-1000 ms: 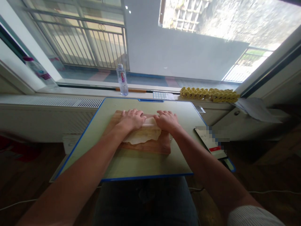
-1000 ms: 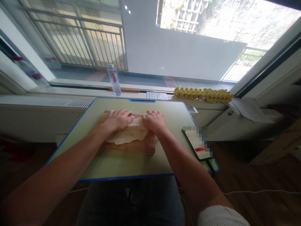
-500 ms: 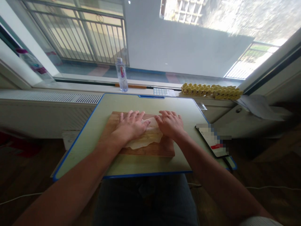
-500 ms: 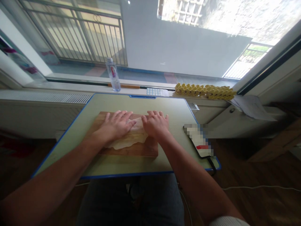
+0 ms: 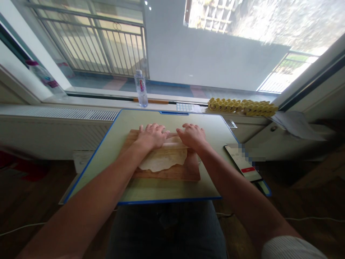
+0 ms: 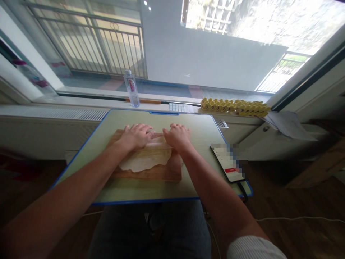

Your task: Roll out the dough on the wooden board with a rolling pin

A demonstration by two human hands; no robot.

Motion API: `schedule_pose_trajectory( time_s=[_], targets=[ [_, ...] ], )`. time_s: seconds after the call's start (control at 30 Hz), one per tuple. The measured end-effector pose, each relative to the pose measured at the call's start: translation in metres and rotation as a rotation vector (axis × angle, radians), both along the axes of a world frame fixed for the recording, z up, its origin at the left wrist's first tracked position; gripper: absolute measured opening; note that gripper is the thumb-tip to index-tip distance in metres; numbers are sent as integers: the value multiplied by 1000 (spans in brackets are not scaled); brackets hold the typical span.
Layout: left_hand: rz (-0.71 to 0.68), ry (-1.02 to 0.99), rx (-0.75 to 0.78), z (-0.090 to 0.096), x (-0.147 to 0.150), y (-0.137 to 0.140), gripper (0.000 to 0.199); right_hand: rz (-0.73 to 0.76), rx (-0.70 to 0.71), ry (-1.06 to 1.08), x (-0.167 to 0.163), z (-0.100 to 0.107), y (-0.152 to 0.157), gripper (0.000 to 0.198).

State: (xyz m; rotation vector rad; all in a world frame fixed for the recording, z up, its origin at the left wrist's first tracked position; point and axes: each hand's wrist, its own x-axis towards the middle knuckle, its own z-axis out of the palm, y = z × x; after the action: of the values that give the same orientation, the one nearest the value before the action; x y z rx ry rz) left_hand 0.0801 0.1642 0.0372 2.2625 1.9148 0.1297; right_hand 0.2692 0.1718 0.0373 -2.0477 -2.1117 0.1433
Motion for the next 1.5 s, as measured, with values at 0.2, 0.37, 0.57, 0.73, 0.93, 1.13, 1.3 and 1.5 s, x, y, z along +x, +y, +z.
schedule_pose_trajectory(
  time_s=[0.2,0.37,0.57,0.73,0.93,1.13,1.3,1.5],
  targets=[
    [-28,11,56,-8,7,-65,68,79,53,-36,10,-5,-56,49],
    [-21,64,95,-8,10,-70,70,69,117,-47,12,-10,-62,49],
    [-12,43,72,-1,-2,-4,69,30,46,7,-1,-3,-1,48],
    [3,57,-6,3,-5,15,70,22,69,11,-6,1,15,46],
    [-82,56,131,-9,4,-55,65,140,67,-54,10,-7,-50,50],
    [-112,56,214,-13,5,-58,60,97,80,-47,10,-10,-56,52],
    [-80,36,342,-3,-4,3,51,3,118,22,-6,-5,3,47],
    [-57,39,340,-1,-5,15,49,11,49,55,-8,-3,17,51]
  ],
)
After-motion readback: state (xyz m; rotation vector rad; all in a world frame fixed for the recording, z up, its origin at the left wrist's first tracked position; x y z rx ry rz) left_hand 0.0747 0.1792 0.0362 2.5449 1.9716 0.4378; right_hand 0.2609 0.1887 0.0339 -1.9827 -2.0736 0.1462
